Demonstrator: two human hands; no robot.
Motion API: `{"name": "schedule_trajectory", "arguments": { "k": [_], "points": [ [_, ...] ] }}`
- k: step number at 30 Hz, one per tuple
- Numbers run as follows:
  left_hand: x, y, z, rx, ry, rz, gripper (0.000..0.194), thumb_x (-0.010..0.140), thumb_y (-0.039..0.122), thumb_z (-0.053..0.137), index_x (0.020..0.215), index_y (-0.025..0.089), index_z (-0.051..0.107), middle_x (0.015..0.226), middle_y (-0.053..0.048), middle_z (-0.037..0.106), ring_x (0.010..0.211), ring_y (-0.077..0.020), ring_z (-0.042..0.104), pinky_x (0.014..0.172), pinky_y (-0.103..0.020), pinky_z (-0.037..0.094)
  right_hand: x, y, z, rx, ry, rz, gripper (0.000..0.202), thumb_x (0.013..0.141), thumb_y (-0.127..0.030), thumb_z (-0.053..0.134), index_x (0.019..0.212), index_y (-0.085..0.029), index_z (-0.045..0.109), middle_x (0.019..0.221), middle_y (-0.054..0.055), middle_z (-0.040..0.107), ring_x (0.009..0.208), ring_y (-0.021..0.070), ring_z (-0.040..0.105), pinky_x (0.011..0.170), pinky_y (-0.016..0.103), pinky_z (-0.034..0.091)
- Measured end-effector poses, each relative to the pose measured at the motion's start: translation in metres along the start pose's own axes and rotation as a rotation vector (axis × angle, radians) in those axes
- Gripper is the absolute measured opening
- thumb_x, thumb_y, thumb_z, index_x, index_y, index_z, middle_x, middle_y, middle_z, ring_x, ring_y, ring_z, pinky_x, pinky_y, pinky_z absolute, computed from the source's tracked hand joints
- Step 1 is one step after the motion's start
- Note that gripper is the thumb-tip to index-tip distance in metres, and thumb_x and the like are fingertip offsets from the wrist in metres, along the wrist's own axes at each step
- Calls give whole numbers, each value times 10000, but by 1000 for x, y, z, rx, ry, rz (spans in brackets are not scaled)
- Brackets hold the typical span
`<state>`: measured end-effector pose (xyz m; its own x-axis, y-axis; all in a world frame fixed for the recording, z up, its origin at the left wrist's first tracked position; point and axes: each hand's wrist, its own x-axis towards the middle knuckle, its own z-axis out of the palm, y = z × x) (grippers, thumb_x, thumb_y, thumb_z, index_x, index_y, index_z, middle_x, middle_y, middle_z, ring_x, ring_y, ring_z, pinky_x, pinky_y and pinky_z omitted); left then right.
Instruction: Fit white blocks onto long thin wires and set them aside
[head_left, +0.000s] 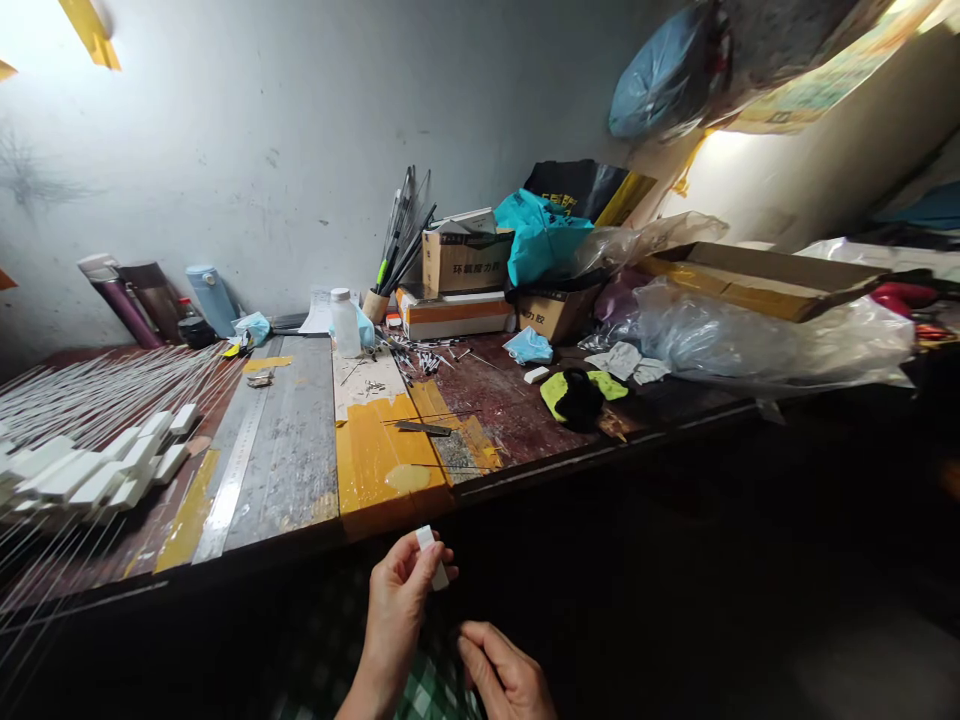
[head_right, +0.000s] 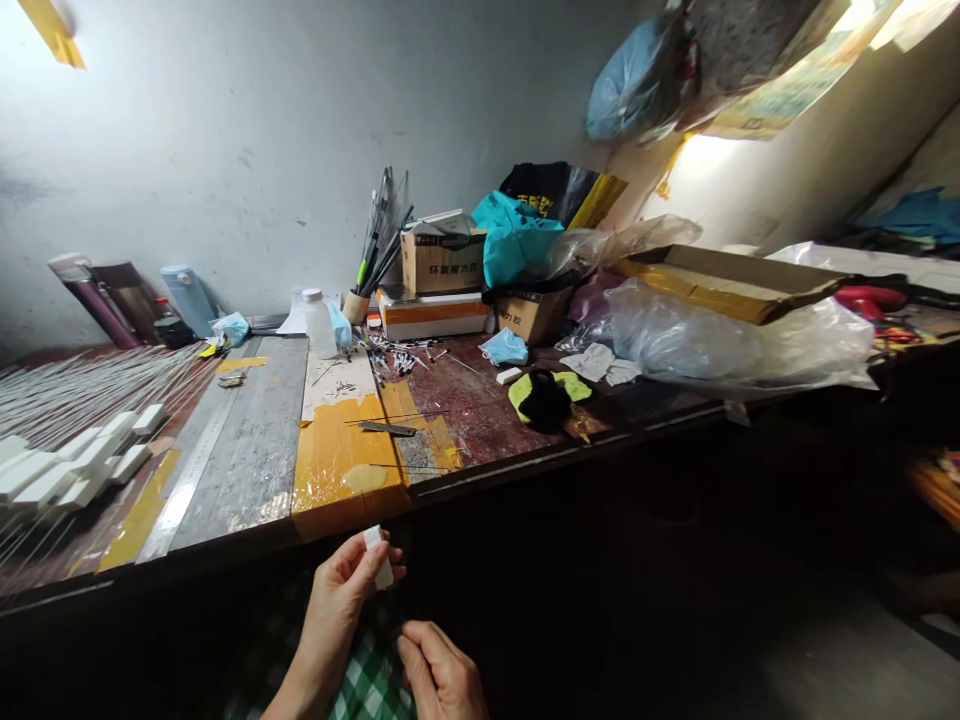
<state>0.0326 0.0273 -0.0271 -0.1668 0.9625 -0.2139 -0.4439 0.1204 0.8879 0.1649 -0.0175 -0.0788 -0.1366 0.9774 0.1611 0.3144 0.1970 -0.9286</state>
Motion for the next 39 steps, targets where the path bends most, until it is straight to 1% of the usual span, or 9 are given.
{"name": "schedule_trajectory", "arguments": {
  "k": [4, 9, 14, 21, 26, 30, 32, 36, 39],
  "points": [
    [1, -5, 3, 75, -30, 0, 316, 702, 405, 747, 855, 133, 702, 719, -52, 727, 648, -209, 688, 612, -278, 511, 13, -13, -3, 32, -18, -15, 355, 937, -454, 436, 906, -203, 686, 745, 51, 666, 649, 165, 611, 614, 202, 501],
    [5, -9, 3, 85, -6, 14, 296, 715, 411, 732, 846, 148, 700, 711, -36, 712, 647, -203, 677, 605, -268, 502, 23, -14, 2, 5, -20, -17, 291, 935, -416, 455, 938, -206, 656, 799, 43, 679, 664, 161, 620, 627, 203, 500],
    [7, -7, -1, 95, 10, 27, 294, 705, 409, 739, 822, 142, 703, 692, -35, 703, 632, -193, 666, 593, -254, 494, 27, -12, 6, -30, -10, -40, 288, 939, -395, 436, 841, -203, 627, 775, 31, 615, 672, 150, 574, 625, 203, 472],
    [2, -1, -8, 124, 22, -9, 300, 705, 415, 737, 838, 147, 711, 689, -33, 711, 627, -195, 671, 584, -255, 494, 28, -20, 5, 117, -174, 80, 326, 930, -406, 433, 749, -187, 593, 634, -20, 490, 585, 122, 468, 524, 193, 385],
    [-1, 1, -10, 120, 24, -10, 293, 697, 410, 744, 813, 143, 716, 671, -34, 706, 608, -190, 663, 584, -257, 494, 27, -23, 8, 148, -164, 115, 233, 884, -388, 513, 785, -188, 577, 627, -41, 467, 556, 101, 417, 495, 181, 347],
    [-3, -2, -15, 109, 23, -40, 313, 677, 424, 757, 825, 151, 718, 676, -35, 713, 609, -197, 667, 584, -264, 497, 24, -27, 7, 162, -215, 129, 327, 912, -405, 473, 681, -187, 550, 571, -49, 408, 544, 98, 398, 473, 176, 319],
    [-4, -4, -17, 105, 22, -37, 308, 679, 421, 757, 824, 152, 718, 673, -35, 715, 612, -195, 667, 583, -261, 496, 23, -29, 7, 173, -250, 151, 331, 918, -412, 462, 691, -188, 549, 552, -53, 401, 522, 95, 390, 457, 178, 306],
    [-4, -6, -19, 82, 8, -22, 289, 692, 399, 756, 824, 145, 714, 683, -42, 721, 623, -194, 670, 588, -257, 501, 21, -27, 11, 141, -197, 138, 247, 888, -390, 510, 769, -183, 572, 608, -48, 438, 540, 94, 388, 472, 177, 316],
    [-5, -2, -19, 53, 25, -31, 279, 708, 394, 746, 828, 146, 711, 689, -34, 717, 632, -186, 673, 601, -254, 511, 19, -24, 12, 106, -179, 123, 277, 898, -386, 494, 721, -185, 566, 615, -40, 445, 568, 101, 418, 497, 178, 336]
  ]
}}
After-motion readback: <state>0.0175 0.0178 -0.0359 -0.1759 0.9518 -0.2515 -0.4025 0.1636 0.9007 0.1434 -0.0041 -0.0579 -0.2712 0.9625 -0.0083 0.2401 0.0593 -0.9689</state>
